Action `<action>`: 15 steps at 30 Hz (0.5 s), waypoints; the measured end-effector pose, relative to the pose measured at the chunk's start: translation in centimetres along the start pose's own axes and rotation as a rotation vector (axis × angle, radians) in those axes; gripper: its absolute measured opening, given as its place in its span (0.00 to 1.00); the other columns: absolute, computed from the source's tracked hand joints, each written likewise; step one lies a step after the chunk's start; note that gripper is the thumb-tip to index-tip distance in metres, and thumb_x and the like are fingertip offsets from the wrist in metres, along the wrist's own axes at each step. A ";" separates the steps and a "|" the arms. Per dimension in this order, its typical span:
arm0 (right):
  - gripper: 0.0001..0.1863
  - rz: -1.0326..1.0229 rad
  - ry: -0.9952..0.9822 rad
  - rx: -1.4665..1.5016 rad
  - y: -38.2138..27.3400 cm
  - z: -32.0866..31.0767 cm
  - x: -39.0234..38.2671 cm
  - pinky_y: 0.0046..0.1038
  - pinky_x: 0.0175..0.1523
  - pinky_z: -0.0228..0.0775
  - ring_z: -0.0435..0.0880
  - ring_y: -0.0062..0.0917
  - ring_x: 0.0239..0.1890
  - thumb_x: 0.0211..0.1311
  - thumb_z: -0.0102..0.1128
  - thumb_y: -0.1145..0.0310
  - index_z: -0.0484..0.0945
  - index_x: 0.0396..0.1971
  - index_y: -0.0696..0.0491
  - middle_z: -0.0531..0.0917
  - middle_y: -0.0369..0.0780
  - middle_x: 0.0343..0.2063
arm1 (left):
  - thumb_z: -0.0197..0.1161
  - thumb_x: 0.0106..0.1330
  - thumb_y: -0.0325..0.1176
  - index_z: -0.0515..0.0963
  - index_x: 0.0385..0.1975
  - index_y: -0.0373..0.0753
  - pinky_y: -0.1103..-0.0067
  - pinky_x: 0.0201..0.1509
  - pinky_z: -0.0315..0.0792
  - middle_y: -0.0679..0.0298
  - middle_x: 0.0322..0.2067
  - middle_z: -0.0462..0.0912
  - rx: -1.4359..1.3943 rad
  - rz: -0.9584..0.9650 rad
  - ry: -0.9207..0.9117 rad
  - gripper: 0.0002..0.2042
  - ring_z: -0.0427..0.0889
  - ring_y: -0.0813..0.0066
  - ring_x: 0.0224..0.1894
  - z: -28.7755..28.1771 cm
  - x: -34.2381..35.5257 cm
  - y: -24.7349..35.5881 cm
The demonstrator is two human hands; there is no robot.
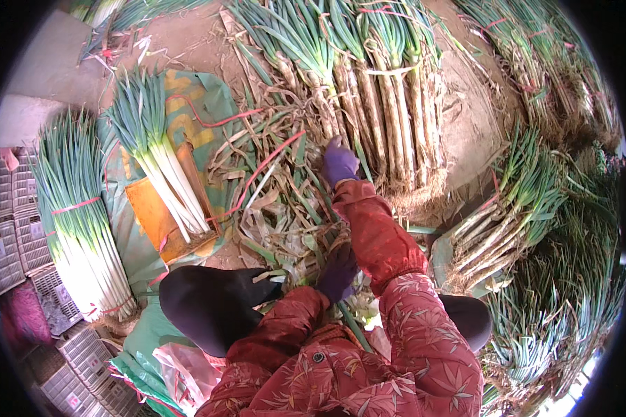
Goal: The person sits on the floor and repeatedly cleans green onions by hand, peeling off outer layers and removing roots. The cleaned onions are placed aside while the person continues processing additional stalks from a large pile.
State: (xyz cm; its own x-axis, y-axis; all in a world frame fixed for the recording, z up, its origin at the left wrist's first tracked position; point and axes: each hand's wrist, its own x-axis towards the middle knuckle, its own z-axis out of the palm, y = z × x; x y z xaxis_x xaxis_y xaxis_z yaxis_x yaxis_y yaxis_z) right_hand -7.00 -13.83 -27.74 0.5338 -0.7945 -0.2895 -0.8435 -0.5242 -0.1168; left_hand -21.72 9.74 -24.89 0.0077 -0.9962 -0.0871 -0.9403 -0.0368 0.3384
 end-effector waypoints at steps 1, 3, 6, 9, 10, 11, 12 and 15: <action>0.34 0.034 -0.052 0.071 -0.2 -0.2 0.7 0.41 0.44 0.74 0.82 0.45 0.39 0.51 0.59 0.58 0.60 0.56 0.59 0.82 0.51 0.36 | 0.54 0.53 0.45 0.71 0.52 0.42 0.52 0.67 0.44 0.52 0.55 0.66 -0.038 0.003 0.014 0.26 0.56 0.47 0.63 0.1 0.1 -0.4; 0.32 0.119 -0.150 0.204 1.4 -2.5 1.8 0.41 0.43 0.74 0.82 0.48 0.39 0.50 0.58 0.60 0.64 0.55 0.57 0.81 0.53 0.36 | 0.60 0.48 0.53 0.71 0.53 0.45 0.50 0.66 0.44 0.54 0.55 0.66 0.011 0.005 -0.229 0.31 0.56 0.47 0.63 -3.3 0.9 -0.3; 0.06 -0.149 -0.186 0.719 5.1 -6.7 2.6 0.34 0.37 0.76 0.84 0.34 0.31 0.53 0.57 0.68 0.80 0.28 0.53 0.83 0.45 0.26 | 0.62 0.48 0.56 0.73 0.53 0.49 0.50 0.63 0.49 0.56 0.52 0.71 -0.082 -0.062 -0.314 0.31 0.61 0.49 0.61 -5.4 2.6 -0.1; 0.11 -1.100 0.271 0.333 11.5 -10.2 2.1 0.29 0.28 0.72 0.82 0.27 0.24 0.57 0.57 0.72 0.82 0.17 0.49 0.81 0.38 0.19 | 0.60 0.54 0.53 0.78 0.46 0.52 0.69 0.49 0.71 0.57 0.39 0.81 -0.906 -0.464 -0.467 0.21 0.80 0.62 0.45 -9.9 4.9 -1.5; 0.07 -0.687 0.132 -0.056 8.9 -10.2 -0.6 0.27 0.25 0.69 0.80 0.24 0.22 0.55 0.61 0.69 0.83 0.18 0.47 0.81 0.35 0.19 | 0.57 0.57 0.49 0.79 0.39 0.43 0.76 0.36 0.75 0.56 0.33 0.81 -1.066 -0.340 -0.228 0.18 0.82 0.66 0.32 -6.8 5.7 -3.9; 0.06 -0.877 0.383 -0.306 11.6 -8.9 -1.9 0.27 0.24 0.67 0.78 0.23 0.22 0.55 0.61 0.66 0.83 0.21 0.47 0.81 0.35 0.20 | 0.56 0.59 0.41 0.77 0.31 0.39 0.73 0.29 0.73 0.59 0.23 0.77 -0.554 -0.137 0.117 0.11 0.77 0.67 0.24 -6.9 6.7 -5.2; 0.06 -0.450 -0.005 0.388 7.8 -14.4 -7.4 0.27 0.25 0.68 0.79 0.23 0.23 0.54 0.61 0.64 0.83 0.25 0.47 0.82 0.37 0.23 | 0.56 0.61 0.33 0.76 0.22 0.36 0.70 0.22 0.71 0.62 0.13 0.73 0.066 -0.198 0.496 0.09 0.73 0.68 0.15 -6.7 7.0 -7.6; 0.08 -0.478 -0.078 0.604 8.5 -18.3 -18.8 0.28 0.26 0.70 0.77 0.22 0.23 0.53 0.61 0.69 0.81 0.33 0.53 0.76 0.38 0.21 | 0.53 0.64 0.43 0.74 0.40 0.32 0.79 0.15 0.68 0.56 0.31 0.78 -1.466 -0.743 0.565 0.18 0.73 0.71 0.12 -14.6 7.8 -11.4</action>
State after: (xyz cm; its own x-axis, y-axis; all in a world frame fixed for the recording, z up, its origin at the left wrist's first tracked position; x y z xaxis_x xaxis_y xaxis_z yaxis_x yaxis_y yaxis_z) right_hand -23.10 -8.95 -5.87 0.8612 -0.4885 -0.1404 -0.4203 -0.5289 -0.7373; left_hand -5.96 1.23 -15.80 0.6680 -0.6261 -0.4023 0.3792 -0.1788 0.9079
